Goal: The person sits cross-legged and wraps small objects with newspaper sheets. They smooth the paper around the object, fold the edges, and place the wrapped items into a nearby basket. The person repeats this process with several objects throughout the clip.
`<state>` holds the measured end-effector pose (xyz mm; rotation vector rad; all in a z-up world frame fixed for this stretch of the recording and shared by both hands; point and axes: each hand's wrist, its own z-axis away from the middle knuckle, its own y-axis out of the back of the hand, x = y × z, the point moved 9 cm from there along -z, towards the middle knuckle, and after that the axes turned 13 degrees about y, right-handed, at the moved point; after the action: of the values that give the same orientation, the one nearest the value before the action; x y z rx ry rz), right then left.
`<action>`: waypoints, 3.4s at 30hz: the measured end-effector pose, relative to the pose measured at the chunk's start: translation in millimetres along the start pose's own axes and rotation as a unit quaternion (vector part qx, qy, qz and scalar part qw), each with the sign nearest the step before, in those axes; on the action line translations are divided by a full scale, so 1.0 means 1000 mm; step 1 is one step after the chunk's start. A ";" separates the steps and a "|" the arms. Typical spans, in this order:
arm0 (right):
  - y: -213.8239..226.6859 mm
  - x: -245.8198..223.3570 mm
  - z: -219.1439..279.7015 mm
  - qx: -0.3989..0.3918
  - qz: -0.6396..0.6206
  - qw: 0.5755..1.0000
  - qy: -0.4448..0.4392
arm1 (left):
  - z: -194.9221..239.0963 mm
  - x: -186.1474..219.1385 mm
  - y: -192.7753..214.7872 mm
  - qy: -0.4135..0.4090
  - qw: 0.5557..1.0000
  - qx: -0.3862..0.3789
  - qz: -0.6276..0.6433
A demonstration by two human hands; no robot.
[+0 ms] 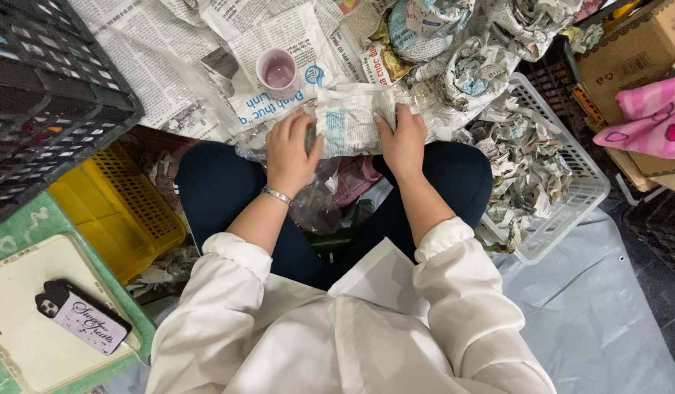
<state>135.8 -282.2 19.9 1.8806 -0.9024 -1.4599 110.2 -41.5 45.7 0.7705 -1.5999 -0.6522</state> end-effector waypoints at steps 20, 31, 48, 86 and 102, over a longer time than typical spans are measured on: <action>-0.030 -0.038 0.012 -0.228 0.115 0.951 0.175 | 0.005 0.013 -0.079 -0.066 0.979 -0.124 -0.144; -0.019 -0.044 0.015 -0.242 0.109 0.936 0.231 | -0.032 -0.013 0.044 -0.043 0.975 0.219 -0.022; 0.010 -0.008 -0.013 -0.141 -0.034 0.989 0.036 | -0.086 -0.067 0.026 0.205 0.953 0.083 0.205; 0.034 -0.059 -0.055 -0.017 0.125 0.967 0.223 | -0.089 -0.071 0.015 0.197 0.972 0.087 0.097; 0.087 -0.006 -0.107 0.190 0.121 0.972 0.071 | -0.071 -0.021 0.049 0.159 0.979 0.121 0.028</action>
<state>225.1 -324.7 116.3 2.0238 -1.3605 -1.0465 175.7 5.9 81.3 0.9543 -1.4130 -0.2769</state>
